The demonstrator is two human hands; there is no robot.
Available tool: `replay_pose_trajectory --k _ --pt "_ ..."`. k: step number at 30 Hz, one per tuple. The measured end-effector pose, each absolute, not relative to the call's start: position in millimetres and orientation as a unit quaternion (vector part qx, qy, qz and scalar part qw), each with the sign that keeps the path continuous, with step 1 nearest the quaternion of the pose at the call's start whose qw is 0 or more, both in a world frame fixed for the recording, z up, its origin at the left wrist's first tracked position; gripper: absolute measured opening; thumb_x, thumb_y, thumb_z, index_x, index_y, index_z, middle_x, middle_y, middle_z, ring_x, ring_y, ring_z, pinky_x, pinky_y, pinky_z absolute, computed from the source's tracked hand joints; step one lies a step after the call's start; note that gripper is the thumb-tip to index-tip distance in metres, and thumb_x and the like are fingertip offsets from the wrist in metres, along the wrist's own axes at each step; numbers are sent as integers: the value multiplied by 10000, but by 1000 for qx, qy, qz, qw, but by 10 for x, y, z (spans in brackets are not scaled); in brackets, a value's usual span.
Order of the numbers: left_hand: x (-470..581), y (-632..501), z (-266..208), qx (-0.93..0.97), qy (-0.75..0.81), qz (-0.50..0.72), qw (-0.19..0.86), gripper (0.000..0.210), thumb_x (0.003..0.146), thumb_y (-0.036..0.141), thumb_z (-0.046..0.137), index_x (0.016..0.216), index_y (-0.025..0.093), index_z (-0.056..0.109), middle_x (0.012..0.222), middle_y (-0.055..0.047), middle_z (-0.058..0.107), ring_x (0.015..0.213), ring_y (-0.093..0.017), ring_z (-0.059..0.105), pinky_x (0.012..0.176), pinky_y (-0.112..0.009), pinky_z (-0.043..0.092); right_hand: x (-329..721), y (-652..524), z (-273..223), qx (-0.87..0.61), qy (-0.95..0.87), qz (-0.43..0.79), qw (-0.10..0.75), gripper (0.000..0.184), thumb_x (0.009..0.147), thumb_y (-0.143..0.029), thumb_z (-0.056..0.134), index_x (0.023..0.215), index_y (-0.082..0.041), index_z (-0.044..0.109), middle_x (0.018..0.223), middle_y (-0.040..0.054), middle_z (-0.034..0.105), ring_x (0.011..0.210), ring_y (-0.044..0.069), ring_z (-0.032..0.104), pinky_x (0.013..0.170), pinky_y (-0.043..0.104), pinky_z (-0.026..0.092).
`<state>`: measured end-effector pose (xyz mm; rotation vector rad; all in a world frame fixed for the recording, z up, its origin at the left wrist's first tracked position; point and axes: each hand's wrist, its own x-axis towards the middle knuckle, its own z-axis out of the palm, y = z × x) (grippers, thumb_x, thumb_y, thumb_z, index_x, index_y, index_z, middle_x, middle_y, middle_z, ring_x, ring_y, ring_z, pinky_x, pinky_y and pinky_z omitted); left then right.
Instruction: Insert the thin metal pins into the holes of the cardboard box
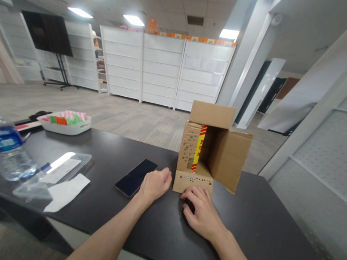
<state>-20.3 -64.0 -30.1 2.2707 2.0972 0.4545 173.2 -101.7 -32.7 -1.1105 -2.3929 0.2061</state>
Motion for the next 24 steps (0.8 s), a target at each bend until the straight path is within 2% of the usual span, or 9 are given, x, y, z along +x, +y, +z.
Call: replay_pose_trajectory --k 13,20,24 --pt "-208 -633 -309 727 669 151 12 332 933 376 280 887 216 567 831 -78 690 776 -209 665 638 -268 385 1711 -1034 -300 -411 -882 34 226 126 833 -174 506 929 -227 568 910 29 579 895 199 517 807 341 347" --pt "-196 -644 -291 720 678 148 20 333 931 378 285 899 211 572 833 -79 689 791 -204 663 641 -267 383 1688 -1067 -281 -394 -891 13 224 115 844 -263 546 942 -217 584 908 41 597 895 202 535 815 338 369" --pt "-195 -646 -288 720 678 148 21 342 932 384 280 900 212 574 830 -71 690 799 -200 662 641 -260 381 1681 -1089 -265 -393 -893 9 221 168 831 -345 581 932 -212 596 898 47 603 881 209 535 806 343 372"
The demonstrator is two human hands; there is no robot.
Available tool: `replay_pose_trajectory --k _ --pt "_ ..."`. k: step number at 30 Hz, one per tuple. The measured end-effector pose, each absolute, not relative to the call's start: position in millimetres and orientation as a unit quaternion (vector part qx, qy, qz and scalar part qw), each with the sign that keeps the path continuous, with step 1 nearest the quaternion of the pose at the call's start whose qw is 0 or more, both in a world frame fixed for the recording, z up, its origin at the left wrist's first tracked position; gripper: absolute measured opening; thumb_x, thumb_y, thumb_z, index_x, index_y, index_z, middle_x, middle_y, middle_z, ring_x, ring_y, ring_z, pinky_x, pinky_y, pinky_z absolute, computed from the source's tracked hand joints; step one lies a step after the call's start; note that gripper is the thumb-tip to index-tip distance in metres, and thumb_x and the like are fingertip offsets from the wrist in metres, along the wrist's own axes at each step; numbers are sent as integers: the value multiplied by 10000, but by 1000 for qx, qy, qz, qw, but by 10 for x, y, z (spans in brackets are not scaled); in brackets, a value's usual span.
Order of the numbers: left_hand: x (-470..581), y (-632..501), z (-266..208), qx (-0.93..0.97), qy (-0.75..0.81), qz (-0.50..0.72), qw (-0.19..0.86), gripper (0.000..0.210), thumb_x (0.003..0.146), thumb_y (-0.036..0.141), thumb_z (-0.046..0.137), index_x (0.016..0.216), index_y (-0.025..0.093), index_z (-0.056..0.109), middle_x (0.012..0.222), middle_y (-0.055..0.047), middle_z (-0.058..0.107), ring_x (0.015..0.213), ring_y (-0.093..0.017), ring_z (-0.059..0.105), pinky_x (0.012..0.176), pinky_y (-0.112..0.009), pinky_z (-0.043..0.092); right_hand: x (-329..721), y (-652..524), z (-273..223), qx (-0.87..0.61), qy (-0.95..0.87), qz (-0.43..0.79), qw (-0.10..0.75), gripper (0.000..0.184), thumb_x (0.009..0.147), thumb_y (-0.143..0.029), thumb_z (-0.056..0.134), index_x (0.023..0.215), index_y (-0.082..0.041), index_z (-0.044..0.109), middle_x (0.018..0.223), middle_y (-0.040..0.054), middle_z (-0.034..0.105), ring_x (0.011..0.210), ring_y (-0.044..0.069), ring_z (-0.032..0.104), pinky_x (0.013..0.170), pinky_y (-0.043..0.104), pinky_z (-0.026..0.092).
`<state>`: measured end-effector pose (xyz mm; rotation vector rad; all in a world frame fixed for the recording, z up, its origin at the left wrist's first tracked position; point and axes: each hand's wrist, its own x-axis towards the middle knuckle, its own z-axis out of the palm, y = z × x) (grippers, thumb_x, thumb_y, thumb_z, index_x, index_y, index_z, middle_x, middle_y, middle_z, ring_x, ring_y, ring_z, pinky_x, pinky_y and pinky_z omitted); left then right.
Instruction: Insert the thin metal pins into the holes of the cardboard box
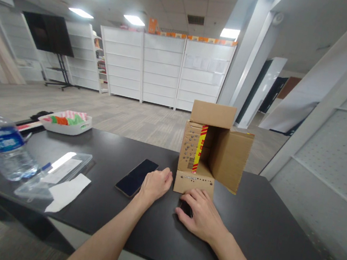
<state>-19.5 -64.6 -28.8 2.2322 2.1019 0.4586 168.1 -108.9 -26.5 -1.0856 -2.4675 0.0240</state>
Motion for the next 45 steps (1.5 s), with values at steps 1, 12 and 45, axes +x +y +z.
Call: replay_pose_trajectory --k 1,12,45 --pt "-196 -643 -296 722 676 148 17 344 933 383 277 900 214 575 831 -70 690 794 -200 662 641 -260 381 1679 -1094 -258 -392 -894 9 219 194 823 -371 593 934 -212 599 898 48 604 880 212 533 805 346 372" --pt "-216 -617 -352 731 665 152 -5 340 935 366 273 896 218 576 814 -70 688 754 -202 659 626 -262 377 1675 -1102 -235 -387 -899 1 206 232 817 -415 603 934 -214 616 879 57 611 880 224 519 822 371 359" --pt "-236 -597 -380 740 653 159 -27 323 928 353 285 860 208 565 774 -59 688 714 -200 665 575 -254 349 1879 -636 -449 -494 -685 97 526 291 917 -391 455 937 -181 656 909 65 692 827 202 642 777 317 480"
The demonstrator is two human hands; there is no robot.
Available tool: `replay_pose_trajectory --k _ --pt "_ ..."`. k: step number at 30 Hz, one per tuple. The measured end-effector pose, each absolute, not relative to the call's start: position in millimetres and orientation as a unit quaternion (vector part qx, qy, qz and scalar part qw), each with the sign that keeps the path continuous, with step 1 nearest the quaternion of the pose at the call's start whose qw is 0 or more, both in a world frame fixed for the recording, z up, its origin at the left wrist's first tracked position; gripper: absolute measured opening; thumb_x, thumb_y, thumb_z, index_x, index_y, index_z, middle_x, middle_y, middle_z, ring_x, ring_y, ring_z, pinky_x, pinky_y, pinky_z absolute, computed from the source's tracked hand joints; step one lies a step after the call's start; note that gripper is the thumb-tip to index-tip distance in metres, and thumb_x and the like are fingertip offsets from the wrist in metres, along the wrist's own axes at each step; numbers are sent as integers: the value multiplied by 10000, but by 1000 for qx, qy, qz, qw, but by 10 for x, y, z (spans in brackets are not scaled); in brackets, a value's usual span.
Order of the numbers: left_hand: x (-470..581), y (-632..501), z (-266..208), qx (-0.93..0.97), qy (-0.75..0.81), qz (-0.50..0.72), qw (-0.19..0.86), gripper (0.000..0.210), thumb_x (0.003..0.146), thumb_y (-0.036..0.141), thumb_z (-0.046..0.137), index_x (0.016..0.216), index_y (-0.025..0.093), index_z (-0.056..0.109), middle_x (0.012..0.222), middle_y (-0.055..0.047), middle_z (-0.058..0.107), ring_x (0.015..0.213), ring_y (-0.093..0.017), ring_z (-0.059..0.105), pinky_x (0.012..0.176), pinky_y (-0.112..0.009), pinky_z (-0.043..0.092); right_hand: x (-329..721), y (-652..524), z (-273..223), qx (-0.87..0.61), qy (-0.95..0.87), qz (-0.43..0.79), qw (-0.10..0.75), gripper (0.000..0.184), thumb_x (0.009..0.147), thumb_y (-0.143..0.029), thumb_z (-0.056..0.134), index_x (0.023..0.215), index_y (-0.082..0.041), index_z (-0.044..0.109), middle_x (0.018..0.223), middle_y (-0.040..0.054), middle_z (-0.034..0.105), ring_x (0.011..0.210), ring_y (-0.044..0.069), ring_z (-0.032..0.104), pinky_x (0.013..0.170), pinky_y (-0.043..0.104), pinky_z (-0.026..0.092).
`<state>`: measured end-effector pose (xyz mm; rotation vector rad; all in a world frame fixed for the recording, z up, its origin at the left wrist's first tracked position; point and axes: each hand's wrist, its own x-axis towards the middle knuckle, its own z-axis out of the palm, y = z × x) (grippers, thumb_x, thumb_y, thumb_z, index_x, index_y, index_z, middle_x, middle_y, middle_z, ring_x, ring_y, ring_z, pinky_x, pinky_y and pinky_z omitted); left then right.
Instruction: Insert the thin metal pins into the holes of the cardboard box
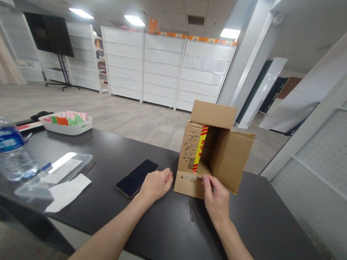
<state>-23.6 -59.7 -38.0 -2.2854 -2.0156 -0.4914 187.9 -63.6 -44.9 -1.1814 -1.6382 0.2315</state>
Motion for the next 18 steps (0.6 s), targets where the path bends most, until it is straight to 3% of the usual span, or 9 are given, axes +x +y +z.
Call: replay_pose_trajectory --k 14,18 --pt "-235 -617 -353 -738 -655 -161 13 319 927 358 295 858 210 570 765 -59 679 710 -188 654 587 -249 345 1855 -520 -455 -450 -744 47 492 227 924 -343 462 912 -192 630 859 57 652 805 189 598 745 317 445" --pt "-230 -625 -346 -737 -651 -178 15 311 924 350 302 828 212 564 735 -51 668 683 -180 643 576 -246 326 1883 -494 -499 -466 -756 -18 460 244 929 -357 455 896 -194 633 846 53 650 813 198 579 728 330 397"
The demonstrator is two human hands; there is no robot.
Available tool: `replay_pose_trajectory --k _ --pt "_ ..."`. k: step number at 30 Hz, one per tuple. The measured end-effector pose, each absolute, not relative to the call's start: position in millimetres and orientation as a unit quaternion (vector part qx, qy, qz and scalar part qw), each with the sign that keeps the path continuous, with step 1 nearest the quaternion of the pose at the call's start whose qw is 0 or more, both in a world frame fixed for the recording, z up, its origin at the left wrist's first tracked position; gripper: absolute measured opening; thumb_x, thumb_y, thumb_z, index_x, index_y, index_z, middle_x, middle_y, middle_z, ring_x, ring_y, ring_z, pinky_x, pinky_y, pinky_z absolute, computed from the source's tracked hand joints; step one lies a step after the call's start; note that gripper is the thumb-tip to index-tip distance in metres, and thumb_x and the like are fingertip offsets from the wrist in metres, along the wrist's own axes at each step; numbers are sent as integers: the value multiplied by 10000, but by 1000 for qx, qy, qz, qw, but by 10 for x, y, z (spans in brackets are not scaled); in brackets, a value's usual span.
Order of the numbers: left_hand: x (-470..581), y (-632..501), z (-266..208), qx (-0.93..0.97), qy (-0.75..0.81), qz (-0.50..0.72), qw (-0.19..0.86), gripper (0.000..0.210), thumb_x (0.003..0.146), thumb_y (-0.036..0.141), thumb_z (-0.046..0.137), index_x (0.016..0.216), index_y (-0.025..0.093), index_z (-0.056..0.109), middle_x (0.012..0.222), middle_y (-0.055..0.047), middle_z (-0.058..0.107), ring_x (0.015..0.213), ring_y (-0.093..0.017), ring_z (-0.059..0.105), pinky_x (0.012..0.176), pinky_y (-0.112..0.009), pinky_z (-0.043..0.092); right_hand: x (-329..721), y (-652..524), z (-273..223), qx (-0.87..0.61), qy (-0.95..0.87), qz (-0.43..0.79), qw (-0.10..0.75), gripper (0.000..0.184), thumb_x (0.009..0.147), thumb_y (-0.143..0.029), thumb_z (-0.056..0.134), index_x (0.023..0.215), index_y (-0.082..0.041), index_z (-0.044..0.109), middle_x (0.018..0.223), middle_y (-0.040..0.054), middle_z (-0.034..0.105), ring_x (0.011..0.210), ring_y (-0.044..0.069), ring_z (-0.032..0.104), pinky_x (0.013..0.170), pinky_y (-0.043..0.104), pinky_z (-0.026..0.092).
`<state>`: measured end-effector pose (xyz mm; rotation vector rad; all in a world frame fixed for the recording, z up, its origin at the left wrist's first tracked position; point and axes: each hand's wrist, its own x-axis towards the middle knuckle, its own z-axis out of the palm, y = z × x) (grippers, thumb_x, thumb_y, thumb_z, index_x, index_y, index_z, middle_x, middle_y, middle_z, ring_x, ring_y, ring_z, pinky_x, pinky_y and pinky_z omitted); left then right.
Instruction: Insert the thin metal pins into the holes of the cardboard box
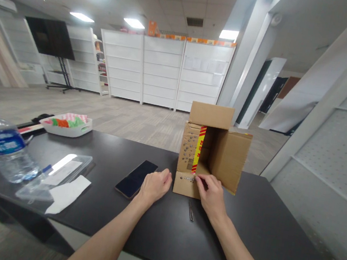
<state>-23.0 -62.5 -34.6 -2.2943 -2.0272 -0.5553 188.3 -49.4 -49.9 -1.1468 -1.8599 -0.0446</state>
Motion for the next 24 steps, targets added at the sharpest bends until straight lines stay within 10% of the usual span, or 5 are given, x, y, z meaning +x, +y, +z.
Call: replay_pose_trajectory --k 17,24 --pt "-561 -1014 -97 -627 -659 -415 23 393 877 438 372 576 199 290 504 55 314 485 -79 318 541 -202 284 1865 -569 -516 -475 -780 -79 399 232 937 -254 436 1004 -220 655 811 58 605 813 203 518 726 331 351" --pt "-1719 -1581 -67 -477 -818 -315 60 309 766 513 449 784 206 478 748 -20 562 717 -183 544 641 -260 376 1836 -638 -474 -479 -778 -64 400 195 913 -223 454 946 -187 642 843 54 596 848 205 523 777 343 349"
